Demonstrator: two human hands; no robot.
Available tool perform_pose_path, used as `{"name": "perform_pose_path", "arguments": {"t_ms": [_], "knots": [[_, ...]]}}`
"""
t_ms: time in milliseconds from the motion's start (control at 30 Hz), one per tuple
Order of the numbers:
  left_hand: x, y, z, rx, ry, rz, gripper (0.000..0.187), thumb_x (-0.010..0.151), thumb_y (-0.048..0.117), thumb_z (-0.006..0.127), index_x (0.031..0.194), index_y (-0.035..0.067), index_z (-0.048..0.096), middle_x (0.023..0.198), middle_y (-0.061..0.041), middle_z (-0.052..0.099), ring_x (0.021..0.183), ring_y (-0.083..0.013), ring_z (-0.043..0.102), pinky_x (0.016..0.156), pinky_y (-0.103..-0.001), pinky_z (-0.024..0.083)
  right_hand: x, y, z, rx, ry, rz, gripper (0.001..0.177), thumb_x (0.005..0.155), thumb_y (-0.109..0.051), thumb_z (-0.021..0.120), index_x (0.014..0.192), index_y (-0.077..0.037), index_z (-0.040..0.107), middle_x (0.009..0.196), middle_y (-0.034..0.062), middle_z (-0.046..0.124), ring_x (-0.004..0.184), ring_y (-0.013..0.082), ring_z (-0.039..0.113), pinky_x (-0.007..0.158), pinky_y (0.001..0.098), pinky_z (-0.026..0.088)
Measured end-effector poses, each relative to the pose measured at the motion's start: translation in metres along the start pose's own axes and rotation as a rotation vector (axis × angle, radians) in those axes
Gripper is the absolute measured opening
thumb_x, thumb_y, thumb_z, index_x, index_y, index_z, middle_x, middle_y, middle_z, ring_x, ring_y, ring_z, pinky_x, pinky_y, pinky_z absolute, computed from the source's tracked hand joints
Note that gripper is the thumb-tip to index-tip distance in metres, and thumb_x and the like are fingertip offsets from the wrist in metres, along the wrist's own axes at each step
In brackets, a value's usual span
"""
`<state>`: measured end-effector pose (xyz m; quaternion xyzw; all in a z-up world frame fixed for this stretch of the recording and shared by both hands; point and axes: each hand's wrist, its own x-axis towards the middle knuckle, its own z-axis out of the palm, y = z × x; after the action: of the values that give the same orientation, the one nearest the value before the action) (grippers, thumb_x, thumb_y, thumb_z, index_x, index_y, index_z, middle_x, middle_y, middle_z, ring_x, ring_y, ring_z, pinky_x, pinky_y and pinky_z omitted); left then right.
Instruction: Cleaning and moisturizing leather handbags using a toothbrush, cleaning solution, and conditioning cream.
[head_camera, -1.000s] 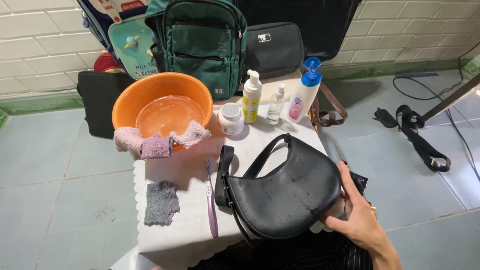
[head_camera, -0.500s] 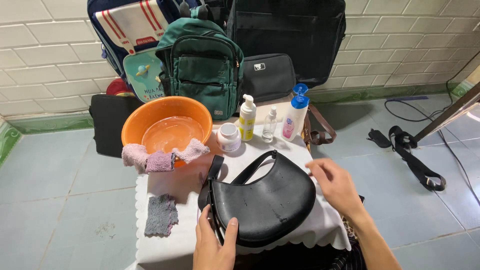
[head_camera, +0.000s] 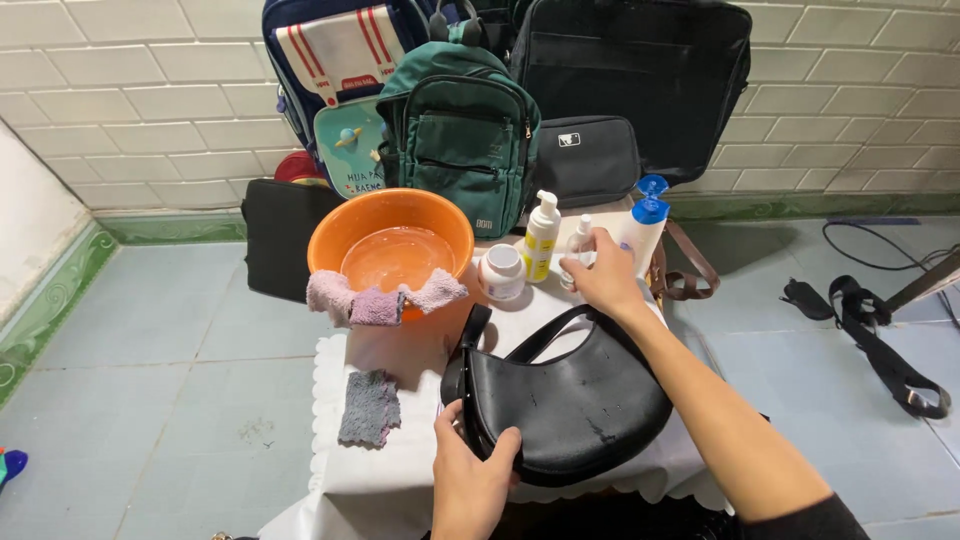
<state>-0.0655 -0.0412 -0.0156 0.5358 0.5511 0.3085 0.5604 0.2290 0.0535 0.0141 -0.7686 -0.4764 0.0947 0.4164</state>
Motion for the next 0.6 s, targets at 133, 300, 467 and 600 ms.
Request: {"name": "perform_pose_path", "arguments": {"t_ms": [133, 300, 467, 600], "knots": [[0.003, 0.017, -0.003, -0.145, -0.023, -0.173, 0.078, 0.070, 0.020, 0.084, 0.137, 0.008, 0.044, 0.087, -0.007, 0.070, 0.068, -0.0192, 0.066, 0.066, -0.035, 0.056, -0.058, -0.046, -0.059, 0.353, 0.071, -0.208, 0.049, 0.091, -0.020, 0.074, 0.131, 0.002, 0.055, 0.113, 0.0111, 0.072, 0.079, 0.0131, 0.068, 0.066, 0.0290, 0.057], [0.035, -0.014, 0.003, -0.301, -0.248, 0.022, 0.037, 0.066, 0.015, 0.083, 0.098, -0.002, 0.076, 0.079, -0.004, 0.072, 0.071, -0.0126, 0.063, 0.067, -0.027, 0.051, -0.148, -0.048, -0.121, 0.809, 0.038, -0.258, 0.058, 0.100, -0.026, 0.066, 0.148, 0.001, 0.047, 0.116, 0.0167, 0.067, 0.111, 0.0211, 0.066, 0.099, 0.0371, 0.054], [0.054, -0.027, 0.020, -0.227, -0.151, -0.109, 0.031, 0.082, 0.014, 0.085, 0.103, -0.006, 0.075, 0.079, -0.012, 0.055, 0.068, -0.0290, 0.043, 0.062, -0.045, 0.032, -0.204, -0.048, -0.139, 1.305, -0.055, -0.199, 0.067, 0.105, -0.034, 0.057, 0.158, -0.002, 0.033, 0.105, 0.0172, 0.059, 0.099, 0.0266, 0.063, 0.088, 0.0407, 0.052], [0.058, -0.023, 0.025, -0.346, -0.036, 0.124, 0.027, 0.082, 0.019, 0.071, 0.100, -0.001, 0.072, 0.089, -0.005, 0.070, 0.082, -0.0138, 0.060, 0.078, -0.029, 0.049, -0.220, -0.033, -0.140, 1.695, -0.228, -0.179, 0.068, 0.102, -0.027, 0.057, 0.160, -0.003, 0.030, 0.103, 0.0133, 0.049, 0.078, 0.0214, 0.056, 0.068, 0.0346, 0.047]]}}
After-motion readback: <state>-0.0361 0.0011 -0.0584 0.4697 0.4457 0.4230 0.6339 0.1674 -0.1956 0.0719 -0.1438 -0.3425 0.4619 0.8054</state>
